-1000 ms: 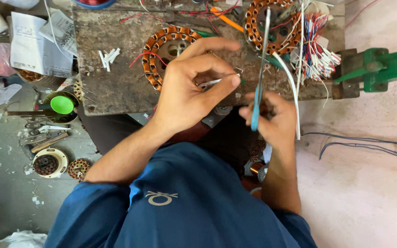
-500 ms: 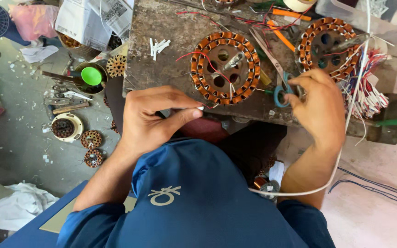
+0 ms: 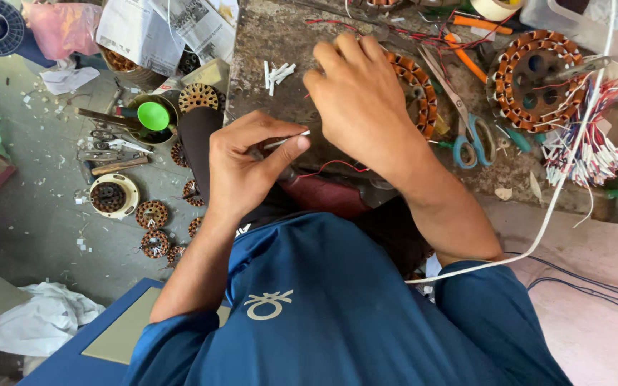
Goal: The person is assembling a motor stator by inserting white plastic spacers into the copper windings. They use scissors to cut the spacers to the required length and then carefully place them into the slots of the stator.
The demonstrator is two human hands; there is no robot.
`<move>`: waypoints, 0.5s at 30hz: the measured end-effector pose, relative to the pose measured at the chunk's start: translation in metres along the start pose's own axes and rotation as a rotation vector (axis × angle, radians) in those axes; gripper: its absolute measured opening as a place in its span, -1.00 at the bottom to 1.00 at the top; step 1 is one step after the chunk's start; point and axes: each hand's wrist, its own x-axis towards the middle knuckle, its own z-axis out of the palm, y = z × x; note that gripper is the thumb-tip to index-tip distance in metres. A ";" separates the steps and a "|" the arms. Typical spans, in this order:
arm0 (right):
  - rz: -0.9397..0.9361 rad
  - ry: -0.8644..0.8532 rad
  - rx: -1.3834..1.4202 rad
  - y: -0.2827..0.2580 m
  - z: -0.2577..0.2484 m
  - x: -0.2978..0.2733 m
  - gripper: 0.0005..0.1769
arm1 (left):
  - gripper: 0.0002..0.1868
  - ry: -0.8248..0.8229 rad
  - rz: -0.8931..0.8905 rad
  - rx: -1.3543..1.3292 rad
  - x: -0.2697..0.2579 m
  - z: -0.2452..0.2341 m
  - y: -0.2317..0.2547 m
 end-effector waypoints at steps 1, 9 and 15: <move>0.002 -0.051 -0.034 0.000 0.008 0.006 -0.89 | -0.84 0.012 -0.017 -0.006 -0.002 -0.002 -0.001; 0.131 -0.039 0.261 0.003 0.001 -0.003 -0.96 | -0.86 0.065 0.049 -0.083 -0.012 -0.020 -0.006; -0.033 0.066 0.116 -0.006 -0.010 0.000 -0.82 | -0.87 0.079 0.062 -0.064 -0.006 -0.020 -0.002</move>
